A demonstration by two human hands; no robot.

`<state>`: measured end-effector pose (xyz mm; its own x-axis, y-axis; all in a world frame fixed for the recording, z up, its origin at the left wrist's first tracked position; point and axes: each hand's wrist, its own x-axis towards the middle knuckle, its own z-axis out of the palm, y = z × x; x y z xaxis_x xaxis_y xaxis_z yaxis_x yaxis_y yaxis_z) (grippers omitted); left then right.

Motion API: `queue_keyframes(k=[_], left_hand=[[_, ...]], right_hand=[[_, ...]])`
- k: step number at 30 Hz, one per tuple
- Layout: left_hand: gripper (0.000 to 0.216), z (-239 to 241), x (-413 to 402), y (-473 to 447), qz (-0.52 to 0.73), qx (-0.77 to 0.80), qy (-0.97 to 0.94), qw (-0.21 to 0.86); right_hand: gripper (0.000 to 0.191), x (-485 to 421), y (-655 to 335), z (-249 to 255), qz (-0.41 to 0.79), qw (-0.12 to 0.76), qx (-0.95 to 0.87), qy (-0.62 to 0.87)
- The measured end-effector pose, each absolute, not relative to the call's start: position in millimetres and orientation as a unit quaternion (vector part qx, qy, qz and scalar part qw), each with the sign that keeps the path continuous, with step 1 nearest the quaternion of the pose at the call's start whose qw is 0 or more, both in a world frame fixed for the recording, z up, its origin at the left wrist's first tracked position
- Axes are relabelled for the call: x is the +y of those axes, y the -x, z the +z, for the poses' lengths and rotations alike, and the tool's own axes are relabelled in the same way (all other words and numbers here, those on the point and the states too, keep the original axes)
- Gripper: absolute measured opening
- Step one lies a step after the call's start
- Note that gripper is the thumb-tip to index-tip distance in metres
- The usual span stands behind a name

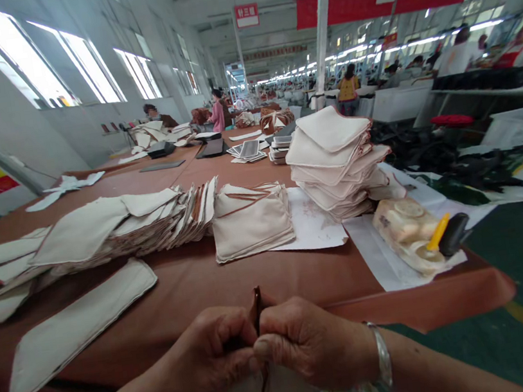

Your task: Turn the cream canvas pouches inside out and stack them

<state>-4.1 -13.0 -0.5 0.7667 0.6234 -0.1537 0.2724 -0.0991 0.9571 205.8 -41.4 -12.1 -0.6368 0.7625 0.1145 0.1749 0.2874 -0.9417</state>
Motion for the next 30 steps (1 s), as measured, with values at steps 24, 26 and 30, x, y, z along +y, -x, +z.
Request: queue_keyframes(k=[24,26,30], left_hand=[[0.045,-11.0,3.5,32.8,0.006,0.308,-0.719,0.623],[0.047,-10.9,13.2,49.1,-0.028,0.298,-0.747,0.593],[0.047,4.1,14.2,48.9,0.002,0.293,-0.834,0.468]], right_hand=[[0.043,-41.2,-224.1,-51.1,0.570,0.364,-0.651,0.344],[0.042,-34.4,-241.6,-52.8,0.557,0.373,-0.649,0.359],[0.039,-15.6,-260.0,-40.2,0.518,0.276,-0.718,0.373]])
